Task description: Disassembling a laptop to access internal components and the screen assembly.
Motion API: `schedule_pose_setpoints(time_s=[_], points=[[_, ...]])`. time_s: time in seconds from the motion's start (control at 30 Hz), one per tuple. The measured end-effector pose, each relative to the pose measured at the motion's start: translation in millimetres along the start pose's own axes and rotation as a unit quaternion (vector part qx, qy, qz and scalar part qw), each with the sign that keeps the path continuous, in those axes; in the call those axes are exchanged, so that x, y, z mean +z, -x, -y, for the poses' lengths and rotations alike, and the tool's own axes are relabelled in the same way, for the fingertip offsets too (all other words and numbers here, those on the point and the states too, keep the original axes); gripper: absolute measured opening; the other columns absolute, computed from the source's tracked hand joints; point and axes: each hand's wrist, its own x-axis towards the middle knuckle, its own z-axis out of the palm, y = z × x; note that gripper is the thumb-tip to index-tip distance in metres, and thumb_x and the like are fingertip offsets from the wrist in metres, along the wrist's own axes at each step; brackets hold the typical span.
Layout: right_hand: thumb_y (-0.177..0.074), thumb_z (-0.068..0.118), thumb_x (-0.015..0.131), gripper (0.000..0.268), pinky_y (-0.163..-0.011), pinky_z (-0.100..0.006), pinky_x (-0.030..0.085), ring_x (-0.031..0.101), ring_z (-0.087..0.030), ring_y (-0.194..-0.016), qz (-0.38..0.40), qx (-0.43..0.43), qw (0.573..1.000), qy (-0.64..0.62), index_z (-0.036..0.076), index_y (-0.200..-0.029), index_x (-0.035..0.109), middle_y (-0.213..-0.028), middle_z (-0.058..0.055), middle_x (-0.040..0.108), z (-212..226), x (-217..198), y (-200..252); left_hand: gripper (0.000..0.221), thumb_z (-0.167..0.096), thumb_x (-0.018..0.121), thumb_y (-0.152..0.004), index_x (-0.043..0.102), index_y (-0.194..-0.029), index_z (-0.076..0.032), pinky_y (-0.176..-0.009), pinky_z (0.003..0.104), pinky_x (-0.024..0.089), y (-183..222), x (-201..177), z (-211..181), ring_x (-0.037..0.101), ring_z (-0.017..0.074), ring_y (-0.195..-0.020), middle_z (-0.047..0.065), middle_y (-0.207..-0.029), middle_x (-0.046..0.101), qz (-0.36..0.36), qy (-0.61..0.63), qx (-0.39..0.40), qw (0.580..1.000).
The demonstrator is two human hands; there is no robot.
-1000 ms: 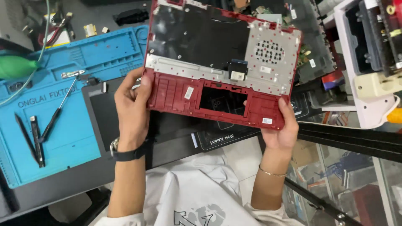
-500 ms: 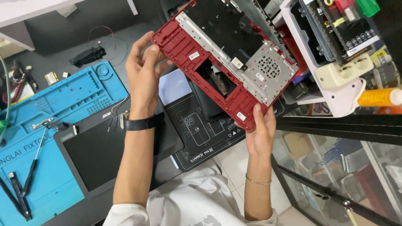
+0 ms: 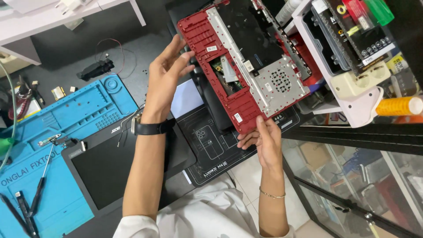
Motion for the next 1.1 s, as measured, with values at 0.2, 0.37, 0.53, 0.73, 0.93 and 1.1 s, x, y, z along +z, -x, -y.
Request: schedule_pose_setpoints(time_s=[0.2,0.37,0.53,0.73,0.93,1.1], points=[[-0.110,0.038,0.046,0.049,-0.049,-0.031,0.057,0.072,-0.027,-0.056,0.021,0.024,0.999,0.012,-0.006,-0.094,0.063,-0.073,-0.022,0.073,-15.8,-3.6,4.5,0.055,-0.020,0.060,-0.103,0.046,-0.153,-0.001,-0.105,0.035,0.054,57.9,-14.3,-31.3,0.063,0.0244,-0.133,0.016,-0.151,0.057,0.056,-0.016,0.001,0.998],[-0.108,0.034,0.047,0.048,-0.051,-0.031,0.058,0.073,-0.024,-0.057,0.079,0.045,0.994,0.063,-0.004,-0.085,0.066,-0.071,-0.020,0.073,-20.9,14.0,23.4,0.040,-0.013,0.060,-0.101,0.061,-0.140,-0.004,-0.100,0.033,0.052,153.3,-36.2,-51.6,0.068,0.0209,-0.118,0.011,-0.135,0.069,-0.027,-0.177,-0.012,0.984],[-0.099,0.016,0.065,0.023,-0.061,-0.032,0.062,0.075,-0.022,-0.068,0.148,0.042,0.978,0.143,-0.005,-0.091,0.069,-0.076,-0.018,0.075,-32.2,67.6,32.9,0.033,-0.011,0.062,-0.100,0.066,-0.133,-0.007,-0.101,0.037,0.051,228.4,-77.7,-29.2,0.066,0.0266,-0.116,0.011,-0.129,0.070,-0.163,-0.407,0.008,0.899],[-0.094,0.019,0.075,0.035,-0.122,-0.053,0.042,0.058,-0.031,-0.139,0.239,-0.336,0.815,0.407,0.008,-0.126,0.067,-0.139,-0.010,0.064,-36.7,149.7,36.2,0.045,-0.019,0.061,-0.100,0.058,-0.142,-0.004,-0.118,0.053,0.031,278.7,-109.1,8.5,0.046,0.0384,-0.142,0.019,-0.154,0.050,-0.221,-0.597,0.023,0.771],[-0.097,0.034,0.070,0.064,-0.126,-0.057,0.023,0.034,-0.033,-0.154,0.317,-0.333,0.684,0.566,0.012,-0.153,0.050,-0.164,-0.011,0.040,-61.6,163.5,32.7,0.050,-0.025,0.057,-0.103,0.055,-0.150,-0.007,-0.125,0.055,0.022,286.3,-113.4,21.1,0.040,0.0349,-0.150,0.017,-0.160,0.047,-0.215,-0.633,0.005,0.743],[-0.097,0.035,0.066,0.063,-0.125,-0.058,0.022,0.031,-0.038,-0.153,0.235,-0.313,0.699,0.599,0.013,-0.153,0.050,-0.164,-0.017,0.034,-61.3,169.8,31.8,0.048,-0.024,0.059,-0.102,0.058,-0.147,-0.010,-0.125,0.054,0.025,288.8,-119.7,22.7,0.042,0.0324,-0.149,0.013,-0.158,0.050,-0.240,-0.624,0.013,0.743]])
